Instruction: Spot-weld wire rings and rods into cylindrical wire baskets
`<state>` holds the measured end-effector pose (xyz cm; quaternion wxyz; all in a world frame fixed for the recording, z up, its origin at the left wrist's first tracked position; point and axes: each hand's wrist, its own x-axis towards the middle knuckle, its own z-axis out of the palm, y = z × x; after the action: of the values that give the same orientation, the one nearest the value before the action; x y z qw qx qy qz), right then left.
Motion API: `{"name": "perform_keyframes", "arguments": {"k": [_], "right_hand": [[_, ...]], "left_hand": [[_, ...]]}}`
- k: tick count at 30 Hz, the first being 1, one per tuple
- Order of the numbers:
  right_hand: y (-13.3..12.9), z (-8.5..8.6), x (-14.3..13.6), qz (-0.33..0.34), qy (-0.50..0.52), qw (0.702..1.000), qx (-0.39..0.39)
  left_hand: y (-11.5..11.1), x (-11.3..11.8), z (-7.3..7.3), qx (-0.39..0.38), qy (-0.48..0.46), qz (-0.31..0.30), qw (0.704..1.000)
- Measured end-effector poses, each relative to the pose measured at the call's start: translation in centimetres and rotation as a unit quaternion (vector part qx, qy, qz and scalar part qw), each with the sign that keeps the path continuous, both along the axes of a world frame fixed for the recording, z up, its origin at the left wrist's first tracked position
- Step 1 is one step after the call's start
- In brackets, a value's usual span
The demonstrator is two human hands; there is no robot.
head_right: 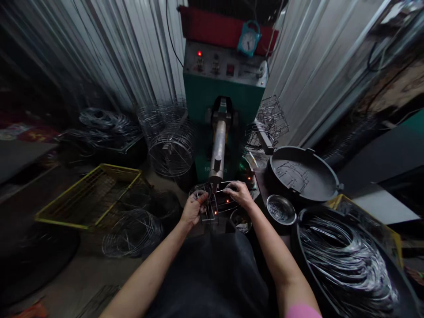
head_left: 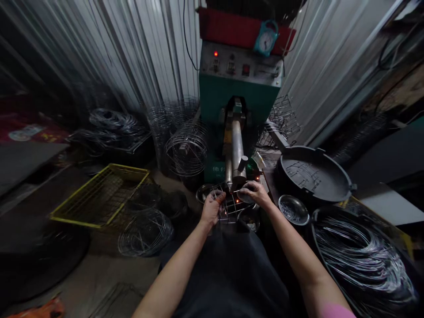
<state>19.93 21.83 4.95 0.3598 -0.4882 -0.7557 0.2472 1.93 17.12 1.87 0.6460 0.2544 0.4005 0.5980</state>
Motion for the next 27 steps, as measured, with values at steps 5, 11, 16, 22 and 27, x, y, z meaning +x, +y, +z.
{"name": "perform_keyframes", "arguments": {"k": [5,11,16,22,27], "right_hand": [[-2.2,0.2,-0.1,0.014,-0.044,0.997,0.055],[-8.6,0.3,1.4,-0.017,-0.097,0.978,0.184],[-11.7,0.2,4.7,-0.047,-0.091,0.983,0.152],[-13.5,1.3,4.5,0.028,-0.085,0.994,0.065],[-13.5,2.0,3.2,0.039,-0.057,0.993,0.098]], "left_hand": [[-1.2,-0.9,-0.6,0.028,-0.002,-0.049,0.998],[-6.0,-3.7,-2.8,0.023,-0.046,-0.079,0.996],[-9.3,-6.1,-3.9,0.033,-0.079,-0.098,0.992],[-11.0,-7.6,-3.9,0.084,-0.119,-0.091,0.985],[-11.7,-8.3,-4.3,0.120,-0.140,-0.073,0.980]]}}
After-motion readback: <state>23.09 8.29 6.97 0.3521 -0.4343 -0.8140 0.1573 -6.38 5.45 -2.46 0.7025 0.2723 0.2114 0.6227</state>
